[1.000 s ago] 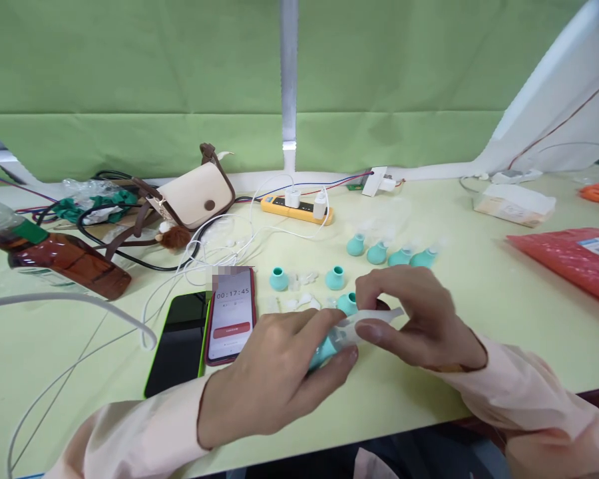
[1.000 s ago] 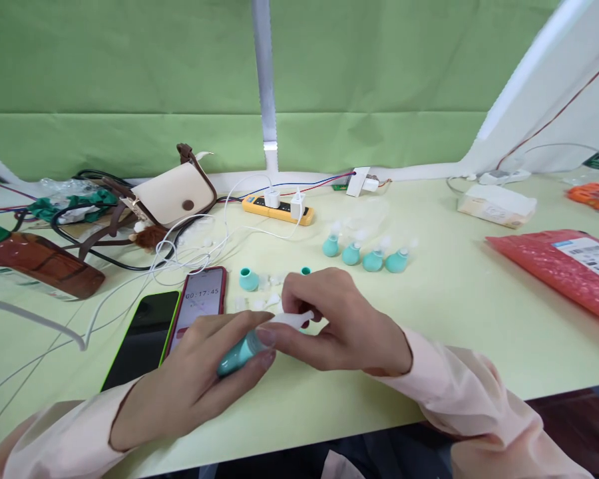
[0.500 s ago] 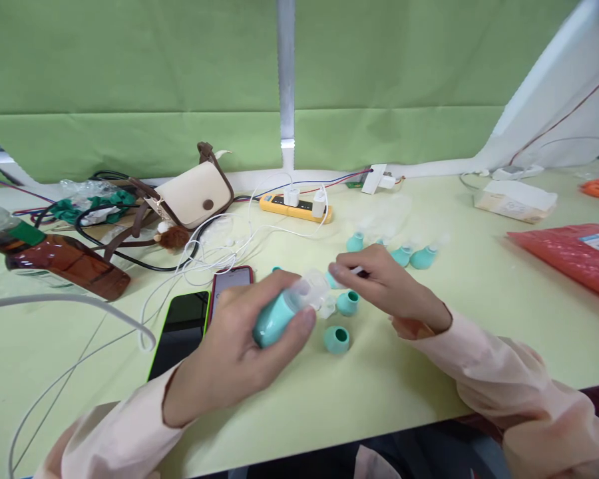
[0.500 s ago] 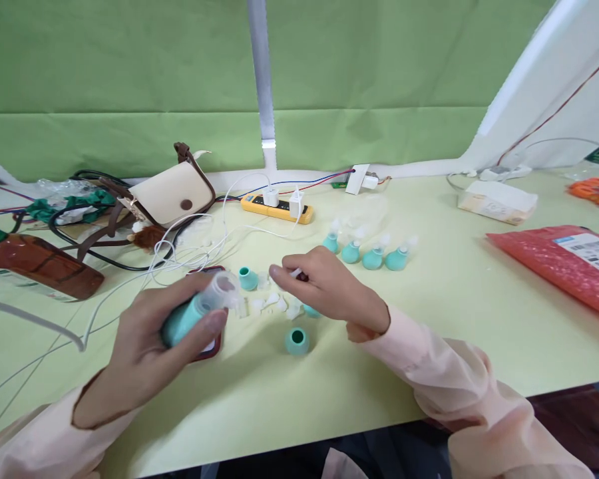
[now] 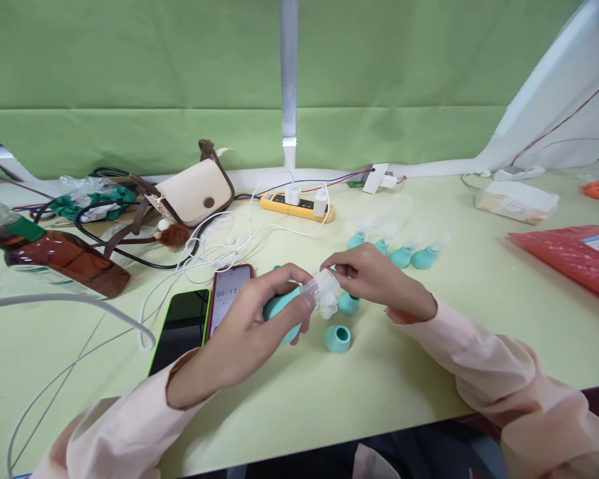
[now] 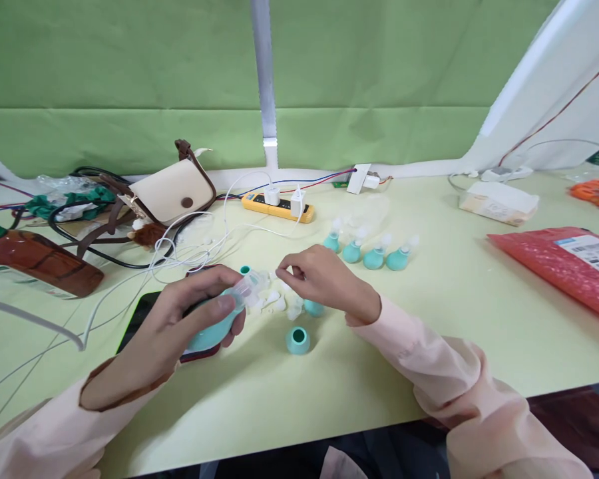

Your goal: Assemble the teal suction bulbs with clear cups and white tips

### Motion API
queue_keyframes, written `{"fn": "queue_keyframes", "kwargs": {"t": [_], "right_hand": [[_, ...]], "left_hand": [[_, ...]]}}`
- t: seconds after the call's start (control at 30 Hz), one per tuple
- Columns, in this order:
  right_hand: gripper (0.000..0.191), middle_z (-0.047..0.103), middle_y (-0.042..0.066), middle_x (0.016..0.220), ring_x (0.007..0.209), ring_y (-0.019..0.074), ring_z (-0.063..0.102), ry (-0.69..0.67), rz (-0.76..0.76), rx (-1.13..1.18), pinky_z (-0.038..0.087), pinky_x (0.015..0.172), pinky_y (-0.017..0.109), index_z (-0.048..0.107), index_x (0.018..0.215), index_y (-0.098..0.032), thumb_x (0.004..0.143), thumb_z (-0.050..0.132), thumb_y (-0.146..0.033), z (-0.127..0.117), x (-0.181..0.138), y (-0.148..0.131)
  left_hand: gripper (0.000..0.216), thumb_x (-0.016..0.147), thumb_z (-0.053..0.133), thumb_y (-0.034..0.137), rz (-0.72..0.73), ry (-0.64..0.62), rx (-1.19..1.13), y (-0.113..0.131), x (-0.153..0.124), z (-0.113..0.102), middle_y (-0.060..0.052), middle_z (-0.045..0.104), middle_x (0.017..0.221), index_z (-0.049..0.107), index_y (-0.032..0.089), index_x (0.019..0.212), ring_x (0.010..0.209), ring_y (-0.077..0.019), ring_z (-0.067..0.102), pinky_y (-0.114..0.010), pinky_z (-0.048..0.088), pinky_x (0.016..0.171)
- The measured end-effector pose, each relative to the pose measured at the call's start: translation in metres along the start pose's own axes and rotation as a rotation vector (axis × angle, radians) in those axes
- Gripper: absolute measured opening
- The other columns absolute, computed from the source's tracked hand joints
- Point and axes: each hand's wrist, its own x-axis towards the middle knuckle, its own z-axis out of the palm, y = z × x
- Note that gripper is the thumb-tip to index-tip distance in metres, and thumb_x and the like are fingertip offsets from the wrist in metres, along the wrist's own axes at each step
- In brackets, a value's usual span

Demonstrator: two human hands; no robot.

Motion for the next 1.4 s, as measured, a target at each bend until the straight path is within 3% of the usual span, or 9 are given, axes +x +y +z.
{"fn": "queue_keyframes", "kwargs": {"t": [0.07,0.13,0.23,0.33,0.7,0.83,1.0,1.2,1.4], "right_hand": [[0.023,0.055,0.000,0.051,0.045,0.0081,0.044,0.138,-0.008,0.151,0.036,0.045,0.022,0.062,0.075,-0.016,0.082,0.044,-0.028,-0.008,-0.008,-0.013],[0.012,0.059,0.000,0.054,0.047,0.0094,0.050,0.332,-0.034,0.531,0.042,0.045,0.022,0.062,0.071,-0.016,0.073,0.059,-0.027,-0.014,-0.019,-0.027],[0.014,0.063,0.000,0.059,0.049,0.0108,0.055,0.409,-0.090,0.852,0.046,0.044,0.023,0.065,0.074,-0.019,0.062,0.070,-0.015,-0.016,-0.031,-0.044],[0.023,0.064,-0.001,0.060,0.049,0.0110,0.056,0.455,-0.121,0.922,0.047,0.045,0.024,0.067,0.077,-0.021,0.058,0.072,-0.008,-0.014,-0.035,-0.051],[0.024,0.065,-0.003,0.059,0.046,0.0102,0.053,0.424,-0.156,0.904,0.042,0.041,0.024,0.068,0.079,-0.027,0.065,0.067,-0.007,-0.016,-0.035,-0.047],[0.027,0.064,-0.002,0.059,0.052,0.0121,0.057,0.575,-0.231,0.590,0.046,0.047,0.026,0.064,0.089,-0.025,0.068,0.064,-0.007,-0.015,-0.038,-0.051],[0.024,0.063,0.000,0.058,0.053,0.0133,0.058,0.733,-0.317,0.224,0.049,0.047,0.024,0.060,0.086,-0.022,0.069,0.062,-0.005,-0.015,-0.039,-0.059],[0.017,0.058,0.000,0.051,0.046,0.0086,0.053,0.756,-0.333,0.241,0.045,0.042,0.019,0.059,0.075,-0.013,0.066,0.062,0.001,-0.014,-0.037,-0.060],[0.017,0.053,-0.002,0.049,0.045,0.0100,0.050,0.677,-0.364,0.236,0.042,0.040,0.021,0.054,0.074,-0.017,0.069,0.057,-0.001,-0.014,-0.035,-0.056]], "left_hand": [[0.014,0.083,0.043,0.033,-0.048,-0.062,-0.176,-0.002,0.001,0.001,0.003,0.052,0.055,0.046,0.020,0.080,0.043,-0.0090,0.046,-0.019,0.031,0.039],[0.015,0.085,0.039,0.034,-0.076,-0.122,-0.305,-0.004,0.000,0.003,0.004,0.052,0.055,0.044,0.020,0.082,0.043,-0.0095,0.047,-0.021,0.033,0.042],[0.016,0.088,0.036,0.037,-0.064,-0.177,-0.407,-0.005,-0.004,0.008,0.004,0.052,0.060,0.042,0.022,0.089,0.050,-0.0103,0.049,-0.024,0.037,0.052],[0.015,0.089,0.034,0.038,-0.084,-0.219,-0.397,-0.006,-0.009,0.013,0.003,0.050,0.070,0.040,0.025,0.094,0.060,-0.0114,0.049,-0.026,0.038,0.060],[0.018,0.090,0.028,0.042,-0.058,-0.272,-0.308,-0.006,-0.013,0.014,0.003,0.047,0.073,0.037,0.028,0.095,0.062,-0.0116,0.043,-0.027,0.036,0.062],[0.019,0.090,0.026,0.042,0.042,-0.096,-0.138,-0.013,-0.014,0.018,0.002,0.049,0.085,0.036,0.028,0.097,0.070,-0.0117,0.042,-0.026,0.034,0.065],[0.017,0.092,0.023,0.040,0.101,-0.048,-0.004,-0.014,-0.016,0.022,0.001,0.046,0.094,0.031,0.029,0.102,0.080,-0.0128,0.041,-0.027,0.034,0.069],[0.017,0.092,0.020,0.036,0.122,-0.006,0.180,-0.013,-0.019,0.023,0.000,0.043,0.086,0.028,0.028,0.106,0.074,-0.0150,0.041,-0.031,0.032,0.070],[0.019,0.092,0.022,0.033,0.130,-0.011,0.292,-0.017,-0.020,0.022,0.000,0.043,0.089,0.025,0.029,0.111,0.075,-0.0161,0.044,-0.032,0.031,0.070]]}}
